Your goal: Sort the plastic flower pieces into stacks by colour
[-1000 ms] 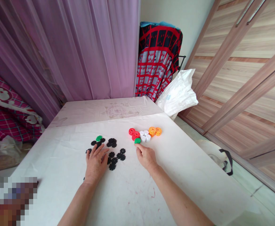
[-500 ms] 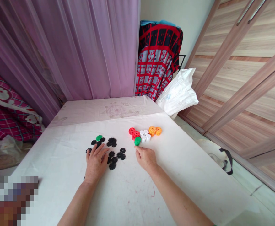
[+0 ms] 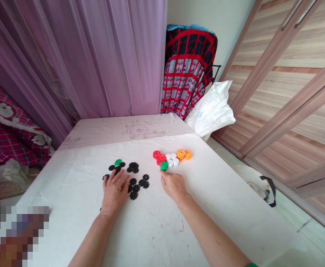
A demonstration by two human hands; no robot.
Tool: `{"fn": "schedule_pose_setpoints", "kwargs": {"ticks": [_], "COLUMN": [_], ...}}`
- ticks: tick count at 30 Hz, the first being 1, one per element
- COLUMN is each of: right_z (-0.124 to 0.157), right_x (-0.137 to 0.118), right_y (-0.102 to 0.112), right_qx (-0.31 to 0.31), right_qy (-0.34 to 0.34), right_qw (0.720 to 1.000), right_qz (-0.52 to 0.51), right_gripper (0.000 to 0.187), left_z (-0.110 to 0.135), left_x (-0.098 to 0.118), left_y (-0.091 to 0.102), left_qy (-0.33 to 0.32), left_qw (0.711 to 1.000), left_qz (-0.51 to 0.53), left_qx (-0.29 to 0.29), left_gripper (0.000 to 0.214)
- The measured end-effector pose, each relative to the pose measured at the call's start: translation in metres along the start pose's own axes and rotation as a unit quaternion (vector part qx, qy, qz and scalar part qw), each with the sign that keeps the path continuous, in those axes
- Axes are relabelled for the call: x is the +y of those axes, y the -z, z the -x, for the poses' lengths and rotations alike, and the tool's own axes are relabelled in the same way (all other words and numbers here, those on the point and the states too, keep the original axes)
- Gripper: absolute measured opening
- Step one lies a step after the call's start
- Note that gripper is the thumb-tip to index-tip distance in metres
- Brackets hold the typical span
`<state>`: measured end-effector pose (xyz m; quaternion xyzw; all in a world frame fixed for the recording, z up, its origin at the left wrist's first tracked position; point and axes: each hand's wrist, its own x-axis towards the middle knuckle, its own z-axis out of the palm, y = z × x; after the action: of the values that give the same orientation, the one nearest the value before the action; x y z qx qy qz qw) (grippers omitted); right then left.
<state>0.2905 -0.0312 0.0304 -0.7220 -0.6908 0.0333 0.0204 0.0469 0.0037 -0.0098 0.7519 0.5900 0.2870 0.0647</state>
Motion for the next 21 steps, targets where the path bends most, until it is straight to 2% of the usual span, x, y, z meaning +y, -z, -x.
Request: {"fn": "schedule_pose_setpoints", "kwargs": {"ticks": [6,15,18,21], "right_z": [0.002,0.004,0.003,0.003], "right_x": [0.009,0.014,0.014,0.011], "right_y": [-0.006,-0.009,-0.01,-0.011], "right_qx": [0.014,0.023,0.03,0.037], "right_qy": [-0.015,-0.082,-0.078,-0.038], "right_qw": [1.0,0.996,0.996,0.998], "right_qz": [-0.016,-0.02,-0.023,-0.038], "right_gripper": [0.034,0.03,0.031,0.033], "left_z": [0.0,0.0,0.0,0.0], "left_x": [0.0,0.002,0.002,0.002], "left_y": [0.0,0.001,0.002,0.002], "left_qy": [-0.001,-0.002,-0.001,0.001], "left_qw": [1.0,1.0,1.0,1.0], "left_qz": [-0.008,-0.008,-0.003,0.002], "left_qx": [-0.006,-0.003,-0.003,0.0], "left_gripper": [0.031,0.03,0.03,0.031]}}
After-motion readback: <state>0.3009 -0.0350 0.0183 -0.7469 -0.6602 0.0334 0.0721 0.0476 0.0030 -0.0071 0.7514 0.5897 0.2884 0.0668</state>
